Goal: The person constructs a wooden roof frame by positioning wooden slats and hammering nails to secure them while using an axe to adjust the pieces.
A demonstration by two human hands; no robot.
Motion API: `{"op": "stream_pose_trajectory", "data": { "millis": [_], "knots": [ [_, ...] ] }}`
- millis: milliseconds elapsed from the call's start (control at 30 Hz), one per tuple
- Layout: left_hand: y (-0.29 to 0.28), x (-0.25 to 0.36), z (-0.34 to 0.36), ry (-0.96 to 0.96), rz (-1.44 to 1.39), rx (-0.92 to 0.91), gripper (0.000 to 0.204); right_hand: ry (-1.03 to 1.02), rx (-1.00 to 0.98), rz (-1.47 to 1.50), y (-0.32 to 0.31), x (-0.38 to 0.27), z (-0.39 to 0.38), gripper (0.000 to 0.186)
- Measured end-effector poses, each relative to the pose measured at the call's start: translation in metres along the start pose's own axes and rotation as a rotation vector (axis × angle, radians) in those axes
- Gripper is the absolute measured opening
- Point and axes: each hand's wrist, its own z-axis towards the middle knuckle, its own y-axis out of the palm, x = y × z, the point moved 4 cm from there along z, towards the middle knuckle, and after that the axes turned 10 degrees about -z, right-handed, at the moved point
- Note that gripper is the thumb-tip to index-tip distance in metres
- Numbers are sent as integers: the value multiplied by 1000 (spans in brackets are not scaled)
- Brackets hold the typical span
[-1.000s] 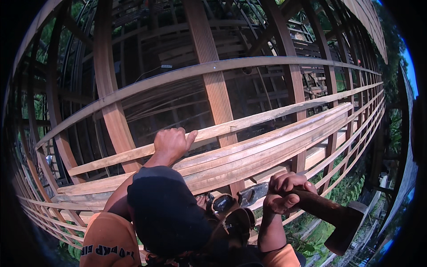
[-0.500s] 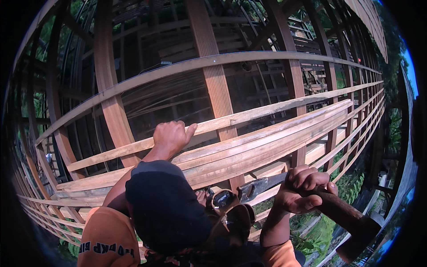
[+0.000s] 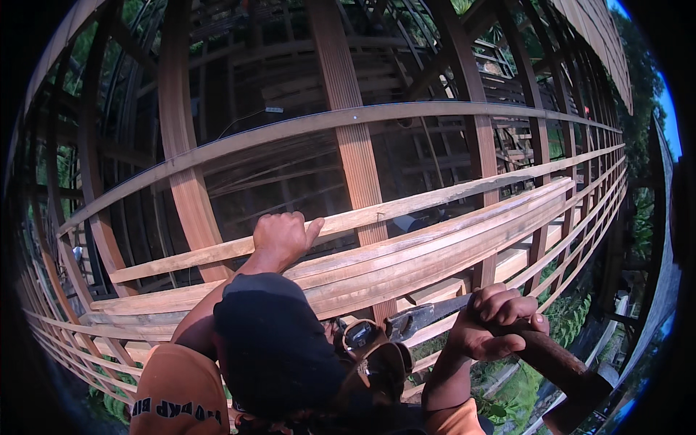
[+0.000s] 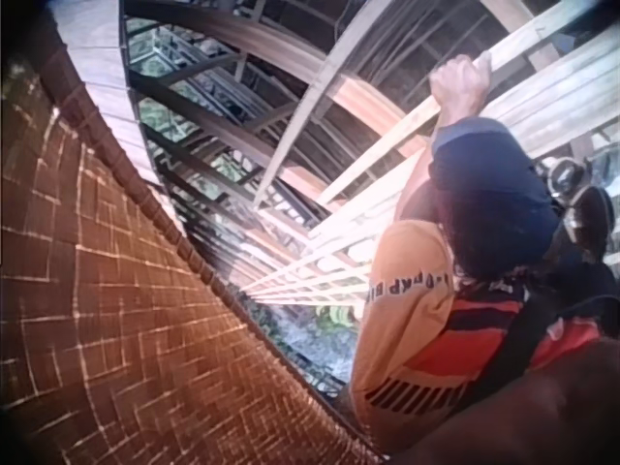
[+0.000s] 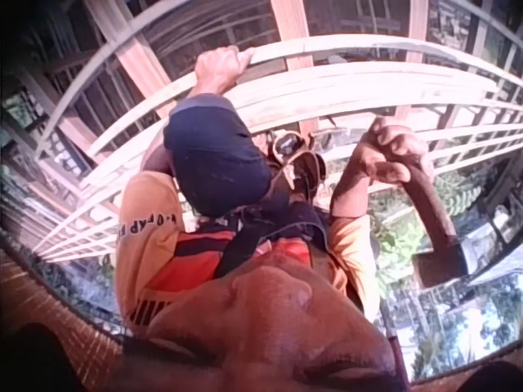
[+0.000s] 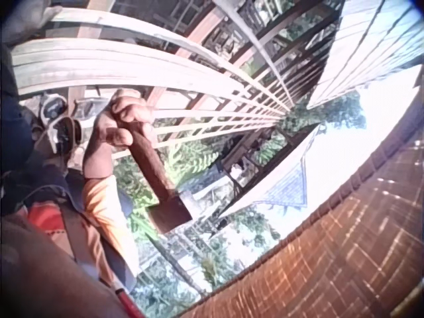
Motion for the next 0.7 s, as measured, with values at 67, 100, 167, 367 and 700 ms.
{"op": "stream_pose_trajectory", "data": {
  "millis": [67, 100, 167, 367, 700],
  "knots": [
    [0, 6, 5, 28, -4, 21, 65, 533, -81, -152, -7, 55, -104, 37],
    [5, 10, 9, 37, 2, 4, 65, 735, -317, -432, -19, 86, -131, 32],
    [6, 5, 4, 19, 35, 33, 65, 1032, -547, -694, -22, 97, -149, 28],
    [6, -2, 2, 29, 31, 18, 65, 573, -95, -84, -4, 23, -16, 45],
    [9, 2, 2, 41, 29, 0, 66, 1011, -633, -697, -21, 90, -146, 32]
  ]
}}
